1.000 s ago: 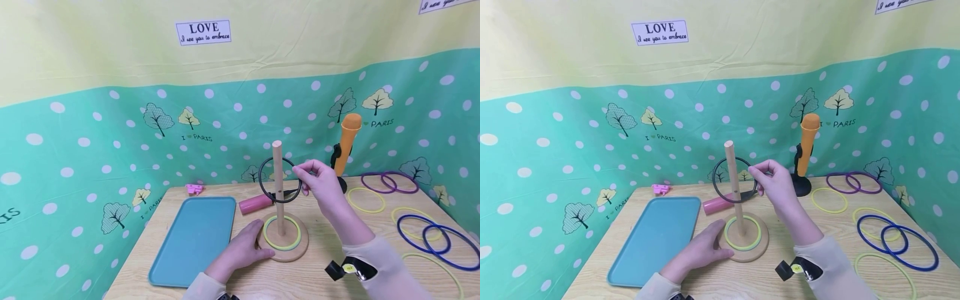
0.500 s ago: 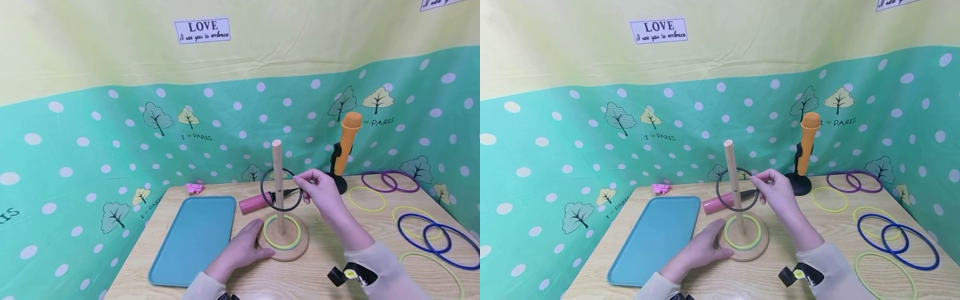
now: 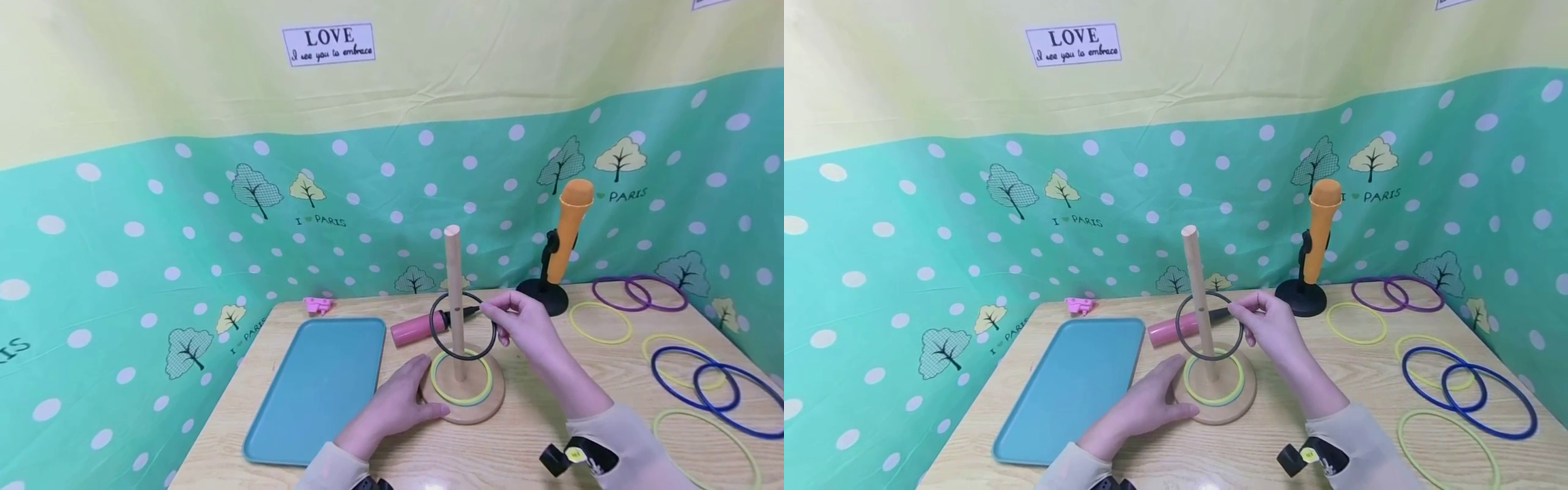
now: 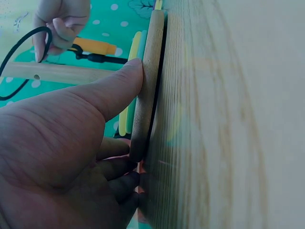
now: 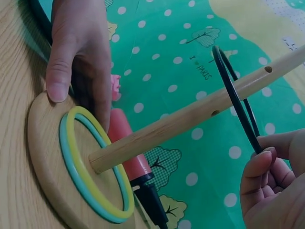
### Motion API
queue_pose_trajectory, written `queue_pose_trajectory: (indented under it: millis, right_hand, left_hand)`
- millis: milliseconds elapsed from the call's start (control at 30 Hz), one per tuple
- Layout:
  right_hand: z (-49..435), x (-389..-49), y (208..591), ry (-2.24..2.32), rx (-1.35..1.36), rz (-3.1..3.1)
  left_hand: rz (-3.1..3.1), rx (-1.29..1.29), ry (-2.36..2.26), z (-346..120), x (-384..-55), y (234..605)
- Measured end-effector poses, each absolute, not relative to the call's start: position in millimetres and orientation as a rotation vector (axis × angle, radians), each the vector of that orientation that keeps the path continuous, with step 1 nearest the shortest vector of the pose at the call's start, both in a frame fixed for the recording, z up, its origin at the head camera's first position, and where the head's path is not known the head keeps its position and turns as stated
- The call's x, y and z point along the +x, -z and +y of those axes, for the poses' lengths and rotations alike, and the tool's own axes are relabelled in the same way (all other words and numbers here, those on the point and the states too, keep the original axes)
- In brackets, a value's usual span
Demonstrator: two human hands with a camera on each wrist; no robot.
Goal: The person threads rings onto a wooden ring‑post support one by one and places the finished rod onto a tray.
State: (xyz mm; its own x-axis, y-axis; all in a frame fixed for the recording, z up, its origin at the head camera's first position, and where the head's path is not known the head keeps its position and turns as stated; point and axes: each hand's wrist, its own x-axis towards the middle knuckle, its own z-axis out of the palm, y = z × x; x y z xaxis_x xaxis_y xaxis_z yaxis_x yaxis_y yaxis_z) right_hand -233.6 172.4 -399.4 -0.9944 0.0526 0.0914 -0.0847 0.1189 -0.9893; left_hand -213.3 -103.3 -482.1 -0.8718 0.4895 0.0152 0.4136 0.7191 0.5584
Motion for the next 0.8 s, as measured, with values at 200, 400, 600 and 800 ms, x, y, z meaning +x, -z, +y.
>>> queue_pose_trajectory:
  millis: [200, 400, 600, 800]
  right_hand:
    - [172.4, -236.5, 406.1, -1.997, 0.025, -2.332]
    - [173.6, -240.8, 415.6, -1.992, 0.028, -2.403]
    - [173.1, -243.3, 425.7, -1.973, 0.073, -2.476]
    - [172.5, -244.9, 437.4, -1.947, 0.129, -2.541]
  left_hand:
    - [2.783, 0.728, -0.870, -103.8, -213.2, 481.1]
    - [2.772, 0.732, -0.885, -102.8, -213.6, 478.8]
    - [2.772, 0.738, -0.883, -103.0, -214.2, 479.3]
    - [2.769, 0.729, -0.888, -103.7, -214.1, 480.3]
